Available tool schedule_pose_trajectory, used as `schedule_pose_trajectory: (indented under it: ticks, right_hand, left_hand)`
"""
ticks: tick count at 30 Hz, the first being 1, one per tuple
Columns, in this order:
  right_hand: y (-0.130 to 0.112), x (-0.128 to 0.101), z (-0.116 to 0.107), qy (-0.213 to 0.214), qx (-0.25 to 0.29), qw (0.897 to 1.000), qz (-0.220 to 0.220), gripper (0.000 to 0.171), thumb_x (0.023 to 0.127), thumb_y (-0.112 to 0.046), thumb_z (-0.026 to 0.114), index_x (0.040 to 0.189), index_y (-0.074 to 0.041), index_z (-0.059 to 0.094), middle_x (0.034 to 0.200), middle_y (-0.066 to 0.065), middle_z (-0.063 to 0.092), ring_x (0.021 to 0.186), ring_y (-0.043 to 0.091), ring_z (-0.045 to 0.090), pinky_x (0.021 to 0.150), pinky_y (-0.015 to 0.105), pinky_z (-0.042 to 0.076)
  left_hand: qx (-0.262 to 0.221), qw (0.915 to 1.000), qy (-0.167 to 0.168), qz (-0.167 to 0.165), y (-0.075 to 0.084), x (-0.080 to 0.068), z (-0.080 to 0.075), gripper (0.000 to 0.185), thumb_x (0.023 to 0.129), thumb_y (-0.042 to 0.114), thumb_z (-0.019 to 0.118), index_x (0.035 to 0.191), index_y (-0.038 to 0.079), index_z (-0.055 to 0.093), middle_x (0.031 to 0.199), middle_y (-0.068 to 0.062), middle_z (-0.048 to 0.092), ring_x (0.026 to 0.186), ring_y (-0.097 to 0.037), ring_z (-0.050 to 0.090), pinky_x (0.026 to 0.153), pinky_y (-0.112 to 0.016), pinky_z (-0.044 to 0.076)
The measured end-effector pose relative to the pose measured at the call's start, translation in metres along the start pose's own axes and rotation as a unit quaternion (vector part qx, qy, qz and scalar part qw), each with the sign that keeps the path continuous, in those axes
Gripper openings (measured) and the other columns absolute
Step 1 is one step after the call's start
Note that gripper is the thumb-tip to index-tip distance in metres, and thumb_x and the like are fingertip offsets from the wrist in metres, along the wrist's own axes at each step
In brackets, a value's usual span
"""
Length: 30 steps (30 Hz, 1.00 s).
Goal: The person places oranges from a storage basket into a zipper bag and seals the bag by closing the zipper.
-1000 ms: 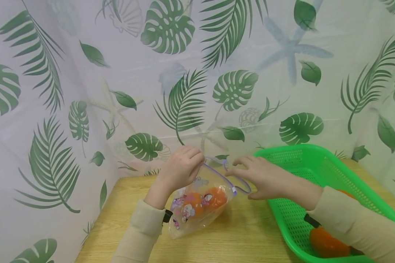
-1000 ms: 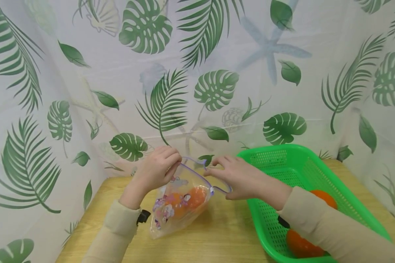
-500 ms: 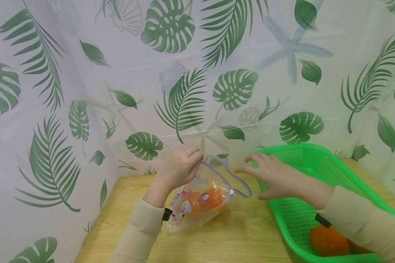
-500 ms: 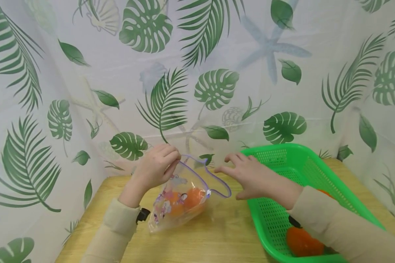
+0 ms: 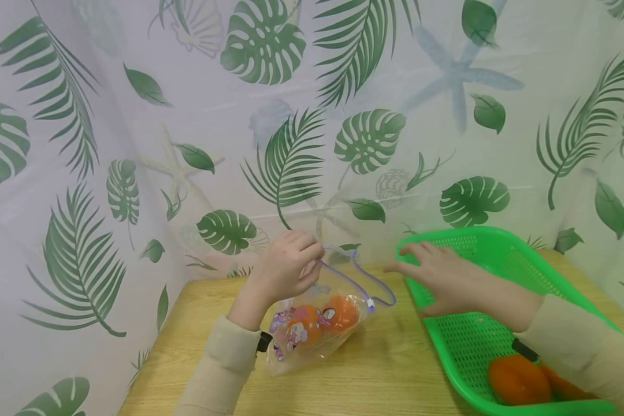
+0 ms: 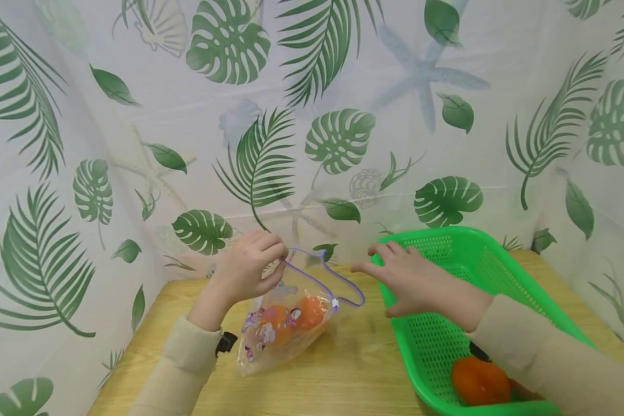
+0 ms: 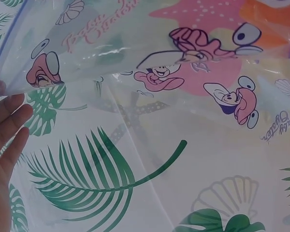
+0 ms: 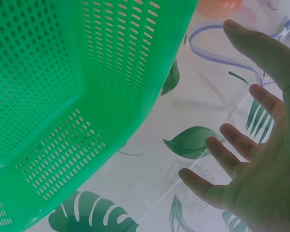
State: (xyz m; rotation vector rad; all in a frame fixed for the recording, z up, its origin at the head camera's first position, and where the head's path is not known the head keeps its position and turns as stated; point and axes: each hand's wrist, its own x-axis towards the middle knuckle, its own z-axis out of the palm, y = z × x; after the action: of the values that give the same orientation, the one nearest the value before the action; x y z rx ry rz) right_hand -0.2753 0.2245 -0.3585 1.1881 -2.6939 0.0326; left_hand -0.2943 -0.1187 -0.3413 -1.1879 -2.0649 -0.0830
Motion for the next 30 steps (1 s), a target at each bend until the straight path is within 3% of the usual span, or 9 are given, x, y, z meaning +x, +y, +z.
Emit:
schedule_pose_trajectory:
  ticks: [9, 30]
  right_hand:
    - [0.006, -0.012, -0.002, -0.024, 0.008, 0.999, 0.02, 0.104, 0.063, -0.034, 0.102, 0.154, -0.027, 0.053, 0.149, 0.021, 0.052, 0.132, 0.043, 0.054, 0.097, 0.069, 0.054]
    - [0.024, -0.041, 0.003, -0.03, -0.001, 0.999, 0.044, 0.101, 0.058, -0.039, 0.103, 0.147, -0.027, 0.057, 0.147, 0.021, 0.053, 0.128, 0.046, 0.057, 0.087, 0.07, 0.057]
  left_hand:
    - [-0.008, 0.9998, -0.013, -0.012, 0.0, -0.003, 0.001, 0.006, 0.09, 0.013, 0.072, 0.095, 0.014, 0.07, 0.095, 0.001, 0.071, 0.093, -0.02, 0.07, 0.087, -0.035, 0.058]
    - [0.008, 0.9995, -0.027, -0.016, 0.001, -0.005, 0.002, 0.006, 0.094, 0.013, 0.069, 0.094, 0.016, 0.074, 0.091, 0.002, 0.069, 0.089, -0.019, 0.069, 0.085, -0.035, 0.057]
